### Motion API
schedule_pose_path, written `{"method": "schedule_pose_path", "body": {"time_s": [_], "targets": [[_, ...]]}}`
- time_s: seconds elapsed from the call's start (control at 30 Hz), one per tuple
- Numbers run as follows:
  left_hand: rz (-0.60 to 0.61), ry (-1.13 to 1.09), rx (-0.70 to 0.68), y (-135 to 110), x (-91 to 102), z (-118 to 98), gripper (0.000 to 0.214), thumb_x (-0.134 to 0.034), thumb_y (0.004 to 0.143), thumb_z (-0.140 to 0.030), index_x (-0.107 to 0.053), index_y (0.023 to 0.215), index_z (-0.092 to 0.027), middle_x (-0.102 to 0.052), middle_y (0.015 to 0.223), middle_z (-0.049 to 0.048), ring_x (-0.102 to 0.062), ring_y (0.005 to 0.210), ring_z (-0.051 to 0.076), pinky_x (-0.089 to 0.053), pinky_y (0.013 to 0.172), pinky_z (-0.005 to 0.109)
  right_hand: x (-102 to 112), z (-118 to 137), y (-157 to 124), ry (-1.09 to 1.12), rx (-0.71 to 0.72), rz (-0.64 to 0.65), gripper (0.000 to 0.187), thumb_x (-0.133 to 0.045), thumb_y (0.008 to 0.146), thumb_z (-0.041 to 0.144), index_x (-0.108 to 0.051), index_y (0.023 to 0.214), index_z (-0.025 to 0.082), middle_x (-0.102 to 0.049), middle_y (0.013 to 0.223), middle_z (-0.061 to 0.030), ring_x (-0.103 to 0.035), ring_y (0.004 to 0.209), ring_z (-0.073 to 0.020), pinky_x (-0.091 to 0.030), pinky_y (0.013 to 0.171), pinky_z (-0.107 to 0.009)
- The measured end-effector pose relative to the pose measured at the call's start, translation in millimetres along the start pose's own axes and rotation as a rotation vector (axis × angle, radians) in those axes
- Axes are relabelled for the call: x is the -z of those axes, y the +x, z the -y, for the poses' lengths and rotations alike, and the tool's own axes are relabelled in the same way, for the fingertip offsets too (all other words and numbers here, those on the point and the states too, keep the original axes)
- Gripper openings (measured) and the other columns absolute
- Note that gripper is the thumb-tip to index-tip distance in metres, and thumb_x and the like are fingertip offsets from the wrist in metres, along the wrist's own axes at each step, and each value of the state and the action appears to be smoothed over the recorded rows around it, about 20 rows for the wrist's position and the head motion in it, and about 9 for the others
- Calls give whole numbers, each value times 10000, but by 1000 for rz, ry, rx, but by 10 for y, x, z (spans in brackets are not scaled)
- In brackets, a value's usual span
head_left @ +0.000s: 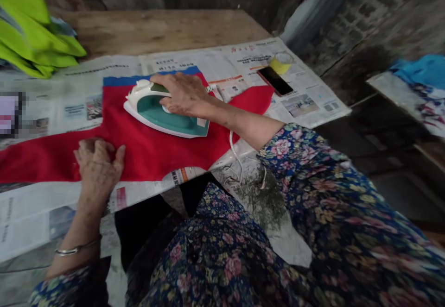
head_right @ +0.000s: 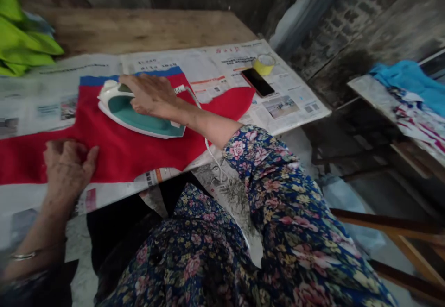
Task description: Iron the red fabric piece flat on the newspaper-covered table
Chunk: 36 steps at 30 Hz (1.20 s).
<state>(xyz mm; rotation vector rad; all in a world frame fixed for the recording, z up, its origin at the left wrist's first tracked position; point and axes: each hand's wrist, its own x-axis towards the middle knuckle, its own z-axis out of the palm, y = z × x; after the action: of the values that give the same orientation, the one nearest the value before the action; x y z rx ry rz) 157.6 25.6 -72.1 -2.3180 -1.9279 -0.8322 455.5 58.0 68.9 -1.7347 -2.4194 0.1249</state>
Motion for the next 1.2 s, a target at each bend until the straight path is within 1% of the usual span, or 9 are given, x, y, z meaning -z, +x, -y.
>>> {"method": "schedule_pose_path", "body": {"time_s": [0.13, 0.33, 0.47, 0.57, 0.77, 0.87, 1.0, 1.1, 1.2], "targets": [[13, 35, 17, -3, 34, -29, 203, -572, 887, -431, -526, 879, -234, -682, 1204, 165, -649, 1161, 356, -467, 1140, 674, -90, 11, 345, -8, 18, -22, 552, -514, 1048, 305, -489, 1591, 207, -650, 1536, -38, -544, 1387, -251, -404, 1141, -442], [31, 48, 37, -71, 66, -132, 135, -505, 949, -319, -593, 944, -218, -691, 1218, 190, -678, 1118, 354, -447, 1159, 644, -25, -132, 470, -4, -173, -71, 632, -500, 991, 234, -495, 1620, 166, -657, 1522, -139, -565, 1403, -333, -400, 1150, -491], [21, 48, 83, -97, 27, -171, 132, -494, 943, -255, -613, 978, -209, -705, 1185, 192, -692, 1097, 354, -447, 1160, 637, 67, -258, 188, 4, -266, -15, 613, -541, 964, 281, -577, 1572, 215, -707, 1451, -146, -623, 1343, -363, -452, 1122, -507], [12, 9, 112, -100, -12, -184, 193, -490, 905, -178, -632, 1035, -195, -712, 1146, 180, -702, 1091, 349, -447, 1163, 641, 101, -273, -169, 0, -240, 17, 632, -569, 976, 340, -565, 1602, 255, -713, 1458, -127, -633, 1354, -370, -474, 1126, -524], [1, -4, 143, -120, -16, -182, 503, -494, 756, -39, -628, 1228, -147, -710, 1222, 177, -710, 1174, 323, -444, 1208, 611, 29, 53, -644, 16, -86, 101, 599, -622, 980, 367, -596, 1578, 372, -775, 1364, -61, -705, 1274, -350, -549, 1048, -499], [4, 2, 154, -131, 11, -178, 577, -493, 719, -17, -618, 1272, -124, -710, 1244, 182, -713, 1196, 316, -443, 1219, 605, -13, 317, -566, 26, 4, 106, 591, -625, 981, 348, -597, 1569, 390, -781, 1354, -48, -718, 1257, -329, -557, 1020, -465], [17, 19, 182, -142, 39, -197, 511, -485, 786, -33, -641, 1263, -129, -728, 1231, 179, -720, 1201, 322, -433, 1222, 627, -36, 514, -260, 0, -8, 90, 585, -588, 994, 362, -584, 1579, 366, -798, 1307, -79, -734, 1212, -353, -557, 986, -494], [22, 38, 218, -163, 61, -260, 387, -471, 923, -123, -669, 1256, -138, -719, 1303, 207, -690, 1281, 360, -391, 1230, 688, -48, 439, -37, -36, -71, 58, 583, -541, 1012, 359, -570, 1595, 349, -787, 1320, -111, -722, 1225, -371, -539, 1006, -526], [77, 93, 230, -205, 110, -343, 418, -519, 1018, -320, -662, 1368, -143, -643, 1479, 239, -521, 1493, 442, -335, 1230, 762, -39, 177, 64, -87, -190, 17, 578, -504, 1013, 359, -589, 1583, 322, -795, 1274, -143, -722, 1203, -396, -541, 983, -534]]}}
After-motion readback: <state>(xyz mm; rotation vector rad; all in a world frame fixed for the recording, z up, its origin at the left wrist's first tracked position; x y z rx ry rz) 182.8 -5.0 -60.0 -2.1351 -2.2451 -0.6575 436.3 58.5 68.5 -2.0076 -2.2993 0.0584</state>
